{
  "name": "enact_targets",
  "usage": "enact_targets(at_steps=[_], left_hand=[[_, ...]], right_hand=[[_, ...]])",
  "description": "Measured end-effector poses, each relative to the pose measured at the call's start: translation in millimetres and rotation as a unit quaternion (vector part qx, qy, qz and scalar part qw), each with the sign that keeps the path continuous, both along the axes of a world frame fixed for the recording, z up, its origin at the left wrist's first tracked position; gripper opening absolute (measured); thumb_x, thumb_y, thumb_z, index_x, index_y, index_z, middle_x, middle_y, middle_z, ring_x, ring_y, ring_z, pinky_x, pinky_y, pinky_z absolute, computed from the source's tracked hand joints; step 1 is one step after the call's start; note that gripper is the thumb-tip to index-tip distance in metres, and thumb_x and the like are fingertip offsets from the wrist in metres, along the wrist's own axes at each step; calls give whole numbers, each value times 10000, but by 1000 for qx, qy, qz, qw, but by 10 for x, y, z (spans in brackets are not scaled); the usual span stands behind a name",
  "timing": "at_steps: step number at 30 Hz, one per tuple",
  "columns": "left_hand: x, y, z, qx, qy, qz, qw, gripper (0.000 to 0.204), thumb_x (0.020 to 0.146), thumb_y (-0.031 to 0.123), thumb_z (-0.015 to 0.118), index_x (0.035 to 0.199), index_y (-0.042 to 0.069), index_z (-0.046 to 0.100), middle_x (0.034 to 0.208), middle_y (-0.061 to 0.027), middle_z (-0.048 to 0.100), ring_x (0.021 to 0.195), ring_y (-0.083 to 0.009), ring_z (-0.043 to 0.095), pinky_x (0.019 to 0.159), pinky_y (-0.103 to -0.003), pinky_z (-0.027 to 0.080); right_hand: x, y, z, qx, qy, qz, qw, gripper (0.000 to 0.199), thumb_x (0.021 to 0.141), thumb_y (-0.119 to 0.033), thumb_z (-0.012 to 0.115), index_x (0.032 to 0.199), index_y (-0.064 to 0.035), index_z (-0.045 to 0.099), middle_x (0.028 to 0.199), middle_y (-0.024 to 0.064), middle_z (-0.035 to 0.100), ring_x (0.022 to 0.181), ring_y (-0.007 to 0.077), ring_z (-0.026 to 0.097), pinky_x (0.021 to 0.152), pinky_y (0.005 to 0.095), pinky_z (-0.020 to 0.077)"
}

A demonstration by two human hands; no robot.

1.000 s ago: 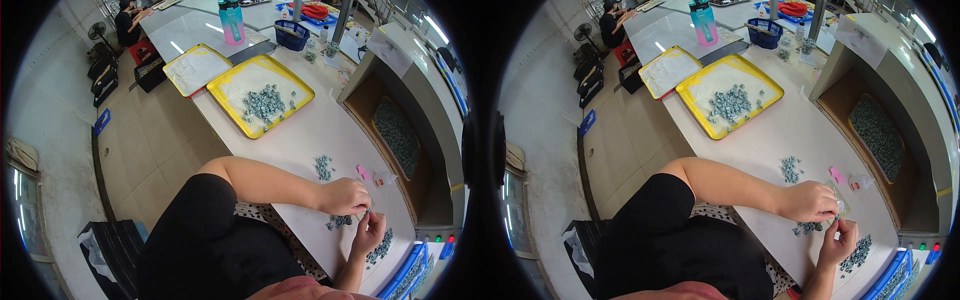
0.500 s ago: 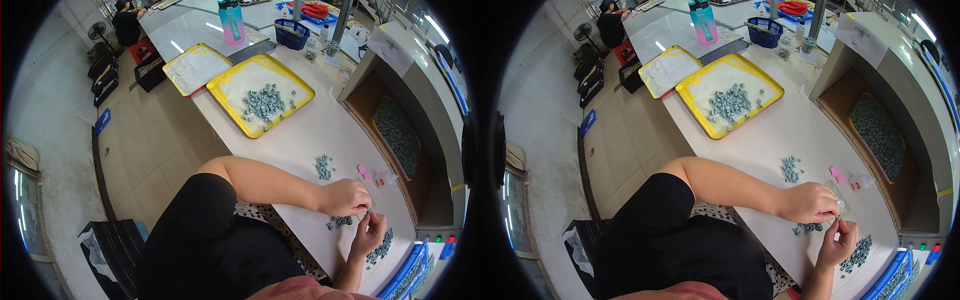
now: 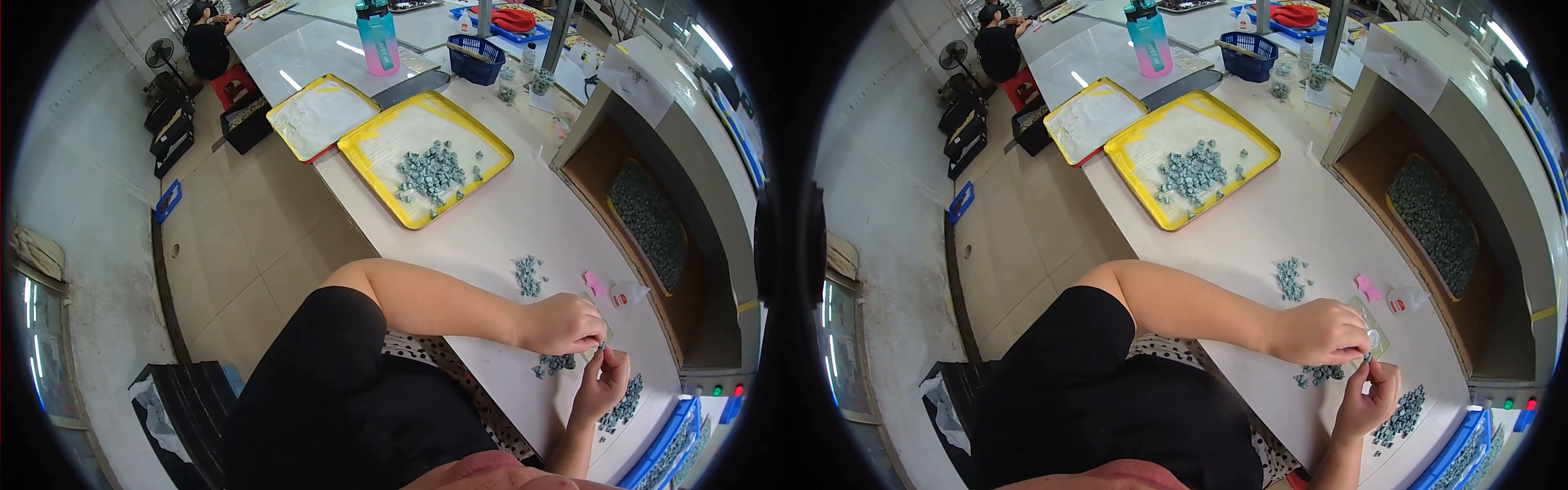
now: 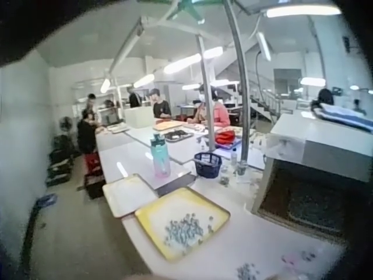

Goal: Packaging small blue plastic parts into small transparent bags.

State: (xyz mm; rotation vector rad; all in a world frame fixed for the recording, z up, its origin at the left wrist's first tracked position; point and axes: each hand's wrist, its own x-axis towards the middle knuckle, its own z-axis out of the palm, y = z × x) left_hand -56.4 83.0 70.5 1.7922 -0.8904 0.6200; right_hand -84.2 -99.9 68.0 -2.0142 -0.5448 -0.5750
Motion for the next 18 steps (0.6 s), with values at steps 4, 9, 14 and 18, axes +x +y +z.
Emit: enact_targets(at_steps=[4, 9, 14, 18], left_hand=[[-17, -9, 0, -3, 12, 1, 1000, 83, 760, 81, 683, 788, 42, 615, 736, -102, 630, 722, -302, 613, 641, -395, 494], [-23, -1, 10, -6, 10, 1, 1000, 75, 757, 78, 680, 776, 44, 615, 726, -100, 628, 720, -300, 613, 640, -395, 494], [-29, 10, 3, -14, 11, -6, 1000, 74, 755, 75, 679, 766, 44, 612, 727, -99, 629, 717, -300, 612, 637, -392, 494], [-49, 24, 17, -13, 15, -7, 1000, 76, 754, 73, 678, 768, 46, 609, 726, -97, 628, 711, -300, 612, 634, -392, 494]], right_hand=[[2, -11, -44, 19, 6, -1, 1000, 88, 805, 104, 615, 852, 45, 570, 777, 59, 529, 633, 109, 465, 547, 223, 391], [3, -40, -82, 29, 5, -2, 1000, 97, 799, 108, 615, 857, 46, 567, 778, 59, 527, 639, 111, 464, 554, 224, 392], [-10, -57, -75, 6, -3, 26, 1000, 73, 859, 96, 584, 880, 35, 548, 836, 23, 496, 707, 75, 449, 625, 189, 394], [-21, -51, -69, -2, -13, 24, 1000, 74, 857, 99, 584, 879, 38, 548, 832, 25, 494, 706, 79, 446, 630, 192, 394]])
